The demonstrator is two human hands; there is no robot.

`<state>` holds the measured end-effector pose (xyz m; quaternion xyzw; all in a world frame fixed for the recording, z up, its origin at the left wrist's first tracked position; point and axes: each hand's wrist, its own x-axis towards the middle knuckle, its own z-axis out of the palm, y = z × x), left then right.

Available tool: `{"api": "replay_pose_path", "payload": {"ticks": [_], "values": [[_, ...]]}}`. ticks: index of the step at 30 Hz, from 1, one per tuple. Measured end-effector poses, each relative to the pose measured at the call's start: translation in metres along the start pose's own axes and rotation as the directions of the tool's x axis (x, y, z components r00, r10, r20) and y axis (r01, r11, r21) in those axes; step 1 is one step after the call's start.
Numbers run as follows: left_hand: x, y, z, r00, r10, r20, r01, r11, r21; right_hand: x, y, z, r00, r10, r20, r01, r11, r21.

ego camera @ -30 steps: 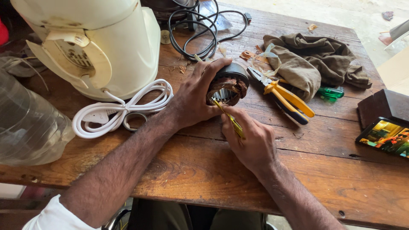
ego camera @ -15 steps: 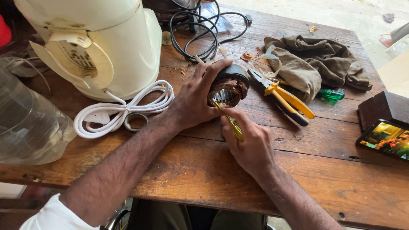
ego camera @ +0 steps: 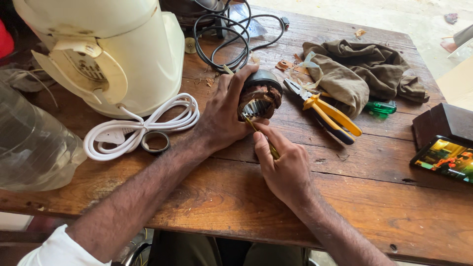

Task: The person uses a yellow-handled screwdriver to scrape and clean the interior of a cylindrical motor component, removing debris from the copper windings. The person then handles a small white piece of material with both hands.

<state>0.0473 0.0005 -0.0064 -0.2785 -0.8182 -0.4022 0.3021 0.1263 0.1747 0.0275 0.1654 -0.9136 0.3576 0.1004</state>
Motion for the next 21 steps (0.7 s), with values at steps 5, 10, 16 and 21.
{"api": "replay_pose_path", "payload": {"ticks": [5,10,16,21], "values": [[-0.001,0.002,-0.001,1.0,-0.026,0.008,0.026,0.999,-0.018,0.001,-0.001,0.001,0.997,0.066,0.046,-0.064,0.997,-0.04],[-0.002,0.006,-0.003,1.0,0.009,-0.005,-0.009,1.0,-0.027,-0.002,-0.001,0.0,0.992,-0.112,-0.052,0.11,0.993,-0.046],[-0.004,0.008,-0.005,1.0,0.013,-0.011,-0.013,1.0,0.006,-0.003,0.002,0.003,0.998,-0.06,0.002,0.06,0.998,-0.036],[-0.001,0.004,0.0,1.0,-0.017,0.01,0.017,1.0,-0.015,0.001,0.012,0.007,0.99,-0.02,0.136,0.035,0.993,-0.109]]}}
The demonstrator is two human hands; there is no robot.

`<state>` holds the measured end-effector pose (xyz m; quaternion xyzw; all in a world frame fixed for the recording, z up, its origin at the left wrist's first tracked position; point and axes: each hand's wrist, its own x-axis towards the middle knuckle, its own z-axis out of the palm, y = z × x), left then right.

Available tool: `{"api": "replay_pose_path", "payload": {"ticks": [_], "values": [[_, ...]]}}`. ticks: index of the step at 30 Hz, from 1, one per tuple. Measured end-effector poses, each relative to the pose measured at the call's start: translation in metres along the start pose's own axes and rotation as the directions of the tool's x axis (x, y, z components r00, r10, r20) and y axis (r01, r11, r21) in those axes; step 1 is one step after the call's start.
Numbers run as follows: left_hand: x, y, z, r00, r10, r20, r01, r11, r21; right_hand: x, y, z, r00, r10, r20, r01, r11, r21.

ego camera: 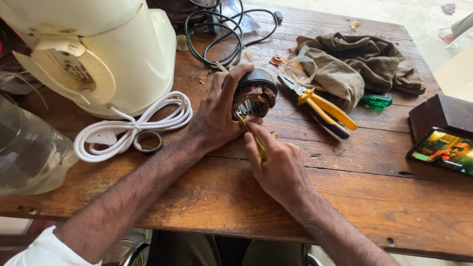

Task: The person uses a yellow-handled screwdriver to scrape and clean the interior of a cylindrical motor component, removing debris from the copper windings. The person then handles a small white piece of material with both hands.

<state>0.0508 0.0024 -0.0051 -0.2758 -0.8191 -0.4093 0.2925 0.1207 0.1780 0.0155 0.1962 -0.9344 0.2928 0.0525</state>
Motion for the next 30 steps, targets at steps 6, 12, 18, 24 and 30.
{"api": "replay_pose_path", "payload": {"ticks": [6,12,18,24,30], "values": [[0.0,-0.001,0.0,1.0,-0.007,0.018,0.007,1.0,-0.017,-0.003,0.008,0.007,0.939,-0.309,-0.154,0.288,0.947,-0.144],[-0.002,0.002,0.003,0.999,-0.04,0.0,0.04,0.999,0.026,-0.001,0.009,0.01,0.996,-0.073,-0.05,0.071,0.997,-0.037],[-0.002,0.001,0.002,0.999,-0.03,-0.009,0.031,0.998,0.053,-0.004,0.007,0.013,0.908,-0.367,-0.204,0.306,0.911,-0.277],[0.001,0.0,-0.001,1.0,-0.012,0.004,0.012,1.0,0.016,0.0,0.009,0.018,0.881,-0.419,-0.22,0.357,0.894,-0.271],[0.003,0.0,0.0,1.0,0.002,-0.008,-0.001,0.999,0.036,0.0,0.009,0.017,0.931,-0.325,-0.168,0.291,0.937,-0.194]]}}
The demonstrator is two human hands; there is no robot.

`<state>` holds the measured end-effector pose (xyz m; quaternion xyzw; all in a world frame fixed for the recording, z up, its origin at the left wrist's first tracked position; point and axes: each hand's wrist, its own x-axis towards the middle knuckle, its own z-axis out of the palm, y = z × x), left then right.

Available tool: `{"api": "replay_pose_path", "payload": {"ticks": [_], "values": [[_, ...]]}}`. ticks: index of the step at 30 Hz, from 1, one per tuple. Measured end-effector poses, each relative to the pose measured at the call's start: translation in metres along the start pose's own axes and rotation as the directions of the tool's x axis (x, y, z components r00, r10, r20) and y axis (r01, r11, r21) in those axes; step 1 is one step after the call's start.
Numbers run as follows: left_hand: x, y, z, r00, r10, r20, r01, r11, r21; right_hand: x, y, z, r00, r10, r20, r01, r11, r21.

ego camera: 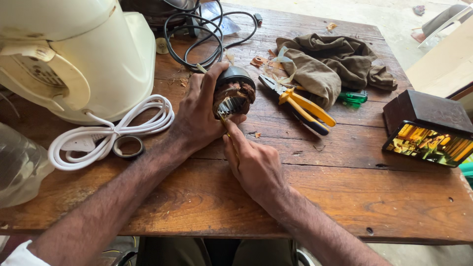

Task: The person uses a yellow-handled screwdriver to scrape and clean the interior of a cylindrical motor component, removing debris from the copper windings. The person then handles a small white piece of material with both hands.

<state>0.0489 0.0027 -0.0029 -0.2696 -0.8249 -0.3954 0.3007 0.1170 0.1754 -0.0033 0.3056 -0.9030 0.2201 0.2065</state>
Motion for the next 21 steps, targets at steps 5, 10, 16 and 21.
{"api": "replay_pose_path", "payload": {"ticks": [5,10,16,21], "values": [[0.0,-0.002,0.003,1.0,0.014,-0.014,-0.014,1.0,0.012,-0.003,0.001,-0.002,0.999,-0.003,-0.035,0.004,1.0,0.019],[0.002,-0.001,0.007,0.991,-0.132,0.008,0.133,0.991,-0.017,0.005,0.003,-0.001,1.0,0.012,-0.013,-0.011,0.999,0.049],[0.004,-0.003,0.009,0.974,-0.227,0.021,0.228,0.971,-0.066,0.011,0.0,-0.006,0.998,0.034,-0.057,-0.032,0.999,0.041],[0.003,-0.012,-0.002,0.997,0.036,0.07,-0.032,0.998,-0.059,0.011,0.004,-0.02,0.979,0.107,-0.175,-0.102,0.994,0.037]]}}
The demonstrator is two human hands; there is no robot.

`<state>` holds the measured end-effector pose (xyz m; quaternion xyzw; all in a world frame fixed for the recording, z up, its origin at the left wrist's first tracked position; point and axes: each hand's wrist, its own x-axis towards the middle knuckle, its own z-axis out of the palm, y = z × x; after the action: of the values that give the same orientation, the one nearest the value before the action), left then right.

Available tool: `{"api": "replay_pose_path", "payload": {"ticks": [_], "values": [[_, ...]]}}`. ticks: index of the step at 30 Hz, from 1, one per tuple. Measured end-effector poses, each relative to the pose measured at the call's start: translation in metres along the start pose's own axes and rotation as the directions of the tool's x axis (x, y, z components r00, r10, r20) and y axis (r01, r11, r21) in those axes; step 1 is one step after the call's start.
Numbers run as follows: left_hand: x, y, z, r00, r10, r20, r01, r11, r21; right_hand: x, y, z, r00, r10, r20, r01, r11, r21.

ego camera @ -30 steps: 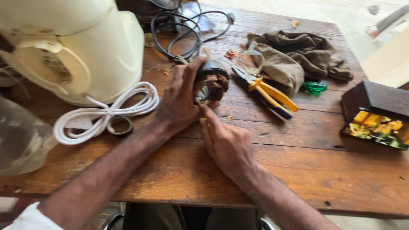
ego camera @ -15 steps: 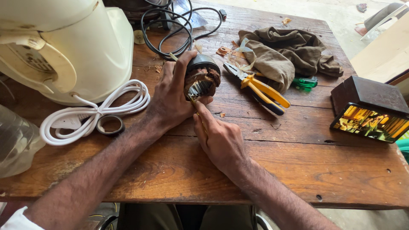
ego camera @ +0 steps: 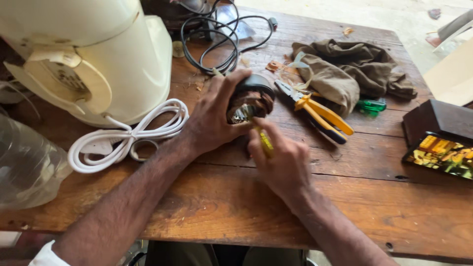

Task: The person uses a yellow-handled screwdriver to scrape and clean the interior of a cylindrical motor component, removing debris from the copper windings. The person then handles a small white piece of material with both hands.

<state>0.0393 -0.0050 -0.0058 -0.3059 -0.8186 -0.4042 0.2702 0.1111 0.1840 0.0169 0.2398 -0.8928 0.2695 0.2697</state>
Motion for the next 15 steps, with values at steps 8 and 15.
{"api": "replay_pose_path", "payload": {"ticks": [8,15], "values": [[0.0014,-0.0054,-0.001,0.995,0.099,0.027,-0.096,0.991,-0.091,-0.0014,0.0018,-0.0063,0.992,-0.125,-0.026,0.125,0.992,0.008],[0.0033,-0.0073,-0.0008,0.991,0.126,0.036,-0.123,0.988,-0.089,-0.0023,0.0036,-0.0044,0.991,-0.132,-0.002,0.132,0.991,0.018]]}}
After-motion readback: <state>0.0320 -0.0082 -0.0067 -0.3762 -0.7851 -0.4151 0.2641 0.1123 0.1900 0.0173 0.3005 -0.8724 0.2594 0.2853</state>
